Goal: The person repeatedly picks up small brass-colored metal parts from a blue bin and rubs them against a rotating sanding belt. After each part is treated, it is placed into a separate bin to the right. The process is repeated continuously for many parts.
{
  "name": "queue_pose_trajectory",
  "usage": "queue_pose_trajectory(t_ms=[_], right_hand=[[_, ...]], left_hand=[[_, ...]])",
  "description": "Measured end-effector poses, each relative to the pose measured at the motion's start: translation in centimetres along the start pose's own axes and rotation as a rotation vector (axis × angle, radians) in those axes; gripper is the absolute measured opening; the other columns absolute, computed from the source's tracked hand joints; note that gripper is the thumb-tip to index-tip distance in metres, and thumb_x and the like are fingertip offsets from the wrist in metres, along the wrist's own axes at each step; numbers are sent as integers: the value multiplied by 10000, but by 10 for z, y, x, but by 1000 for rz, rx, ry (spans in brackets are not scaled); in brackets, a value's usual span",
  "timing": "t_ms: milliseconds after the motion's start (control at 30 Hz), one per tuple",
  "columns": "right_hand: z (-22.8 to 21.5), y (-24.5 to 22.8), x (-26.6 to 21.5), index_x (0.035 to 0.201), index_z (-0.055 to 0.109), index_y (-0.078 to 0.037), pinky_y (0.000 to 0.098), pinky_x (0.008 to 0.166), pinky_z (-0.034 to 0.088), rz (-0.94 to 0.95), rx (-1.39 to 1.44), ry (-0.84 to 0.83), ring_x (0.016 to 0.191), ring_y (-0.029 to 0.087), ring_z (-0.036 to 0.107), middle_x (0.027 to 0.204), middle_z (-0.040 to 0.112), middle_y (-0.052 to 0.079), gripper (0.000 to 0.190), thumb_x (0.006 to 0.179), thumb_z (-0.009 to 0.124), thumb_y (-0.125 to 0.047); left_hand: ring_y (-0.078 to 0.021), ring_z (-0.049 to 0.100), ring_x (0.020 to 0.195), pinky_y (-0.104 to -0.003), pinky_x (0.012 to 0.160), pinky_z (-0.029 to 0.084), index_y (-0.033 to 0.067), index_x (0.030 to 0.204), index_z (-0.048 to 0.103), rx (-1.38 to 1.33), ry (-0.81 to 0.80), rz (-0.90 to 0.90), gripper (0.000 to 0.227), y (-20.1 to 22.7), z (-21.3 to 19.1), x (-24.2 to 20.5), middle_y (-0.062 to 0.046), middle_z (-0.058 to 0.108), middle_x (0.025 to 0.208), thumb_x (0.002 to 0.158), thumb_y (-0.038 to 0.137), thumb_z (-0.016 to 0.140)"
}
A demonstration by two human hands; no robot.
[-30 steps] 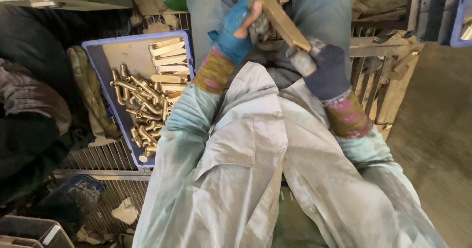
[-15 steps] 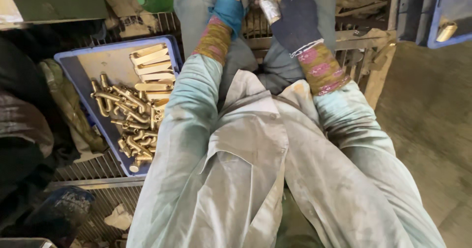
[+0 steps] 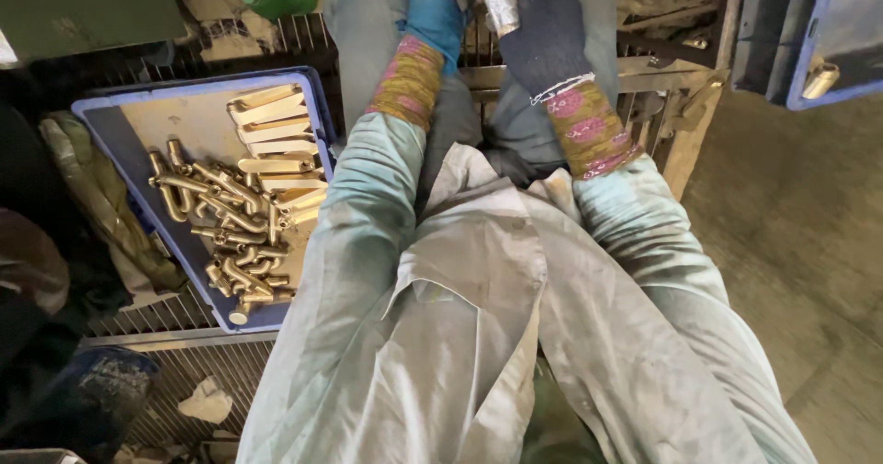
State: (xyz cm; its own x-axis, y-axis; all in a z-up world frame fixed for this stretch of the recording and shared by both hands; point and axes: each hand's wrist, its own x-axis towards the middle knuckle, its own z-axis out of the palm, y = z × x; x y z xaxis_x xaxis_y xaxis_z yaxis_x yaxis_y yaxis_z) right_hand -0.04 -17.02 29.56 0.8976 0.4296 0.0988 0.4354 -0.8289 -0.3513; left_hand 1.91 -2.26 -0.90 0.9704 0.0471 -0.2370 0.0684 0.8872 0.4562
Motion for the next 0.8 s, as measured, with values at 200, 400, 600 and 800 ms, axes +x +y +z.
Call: queue_pose_trajectory(t_ms=[200,400,600,800], right_hand=[[-3,-7,10,1064,714,-15,521,766,490,-11,110,35,866,406,653,937,698,202,277,1083,653,-285],[-3,-8,22,1042,717,-4,511,740,507,13,164,-14,834,413,661,913,693,211,263,1057,703,-266],[4,-8,28,1063,703,11,500,731,524,-12,185,51,837,422,673,918,703,216,242,1019,706,-227],[8,-5,36,1016,676,67,522,678,514,39,225,-84,776,450,666,840,682,257,287,996,716,-216]], left_hand=[[-168,621,565,-353,542,527,14,937,678,568,20,129,323,21,21,-15,-73,641,693,1086,219,478],[-152,663,705,-338,665,570,22,1025,690,804,172,165,276,40,35,-22,-52,702,810,1068,256,551],[-189,613,543,-374,468,526,43,931,639,133,292,-100,280,27,14,-16,-45,616,670,1054,294,628],[-177,611,627,-359,563,521,85,1054,707,196,370,-68,248,21,-4,-15,-52,633,740,983,320,674]])
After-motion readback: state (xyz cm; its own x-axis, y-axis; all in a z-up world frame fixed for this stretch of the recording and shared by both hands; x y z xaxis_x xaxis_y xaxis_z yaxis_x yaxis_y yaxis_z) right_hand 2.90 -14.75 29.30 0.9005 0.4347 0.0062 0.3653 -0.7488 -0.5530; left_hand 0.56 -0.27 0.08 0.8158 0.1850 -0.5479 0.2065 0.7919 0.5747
